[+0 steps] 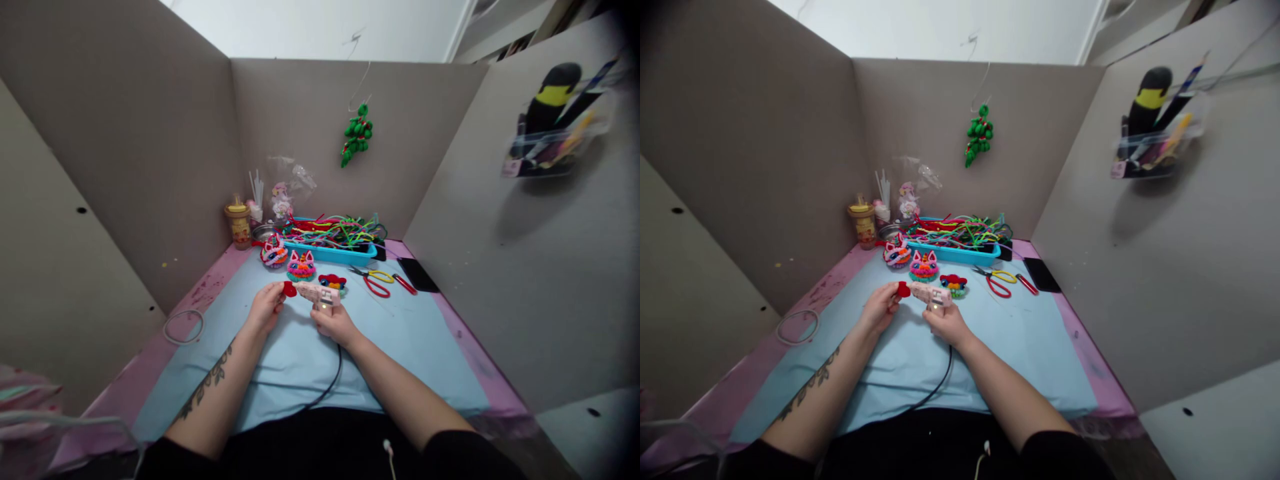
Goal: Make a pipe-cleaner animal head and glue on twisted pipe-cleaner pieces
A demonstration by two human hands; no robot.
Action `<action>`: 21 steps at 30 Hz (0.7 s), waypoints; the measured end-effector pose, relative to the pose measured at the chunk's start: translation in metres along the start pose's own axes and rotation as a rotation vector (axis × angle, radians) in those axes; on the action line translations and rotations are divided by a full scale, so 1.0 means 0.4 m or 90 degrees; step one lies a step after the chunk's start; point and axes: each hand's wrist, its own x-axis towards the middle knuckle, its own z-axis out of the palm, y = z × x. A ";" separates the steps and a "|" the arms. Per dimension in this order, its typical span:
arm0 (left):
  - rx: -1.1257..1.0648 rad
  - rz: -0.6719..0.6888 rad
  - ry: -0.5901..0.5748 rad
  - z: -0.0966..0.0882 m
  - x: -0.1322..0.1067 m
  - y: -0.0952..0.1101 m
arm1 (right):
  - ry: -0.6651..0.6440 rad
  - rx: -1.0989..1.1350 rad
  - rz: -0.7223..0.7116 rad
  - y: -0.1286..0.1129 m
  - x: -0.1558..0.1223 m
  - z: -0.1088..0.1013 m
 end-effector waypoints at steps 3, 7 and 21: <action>-0.002 -0.003 -0.003 -0.001 0.001 0.000 | -0.001 -0.001 -0.008 0.001 0.000 -0.001; 0.002 -0.002 -0.006 -0.002 0.001 -0.001 | -0.006 -0.011 -0.021 0.008 0.001 -0.005; 0.029 0.003 -0.015 -0.003 0.001 -0.003 | -0.026 -0.003 -0.036 0.004 0.001 -0.008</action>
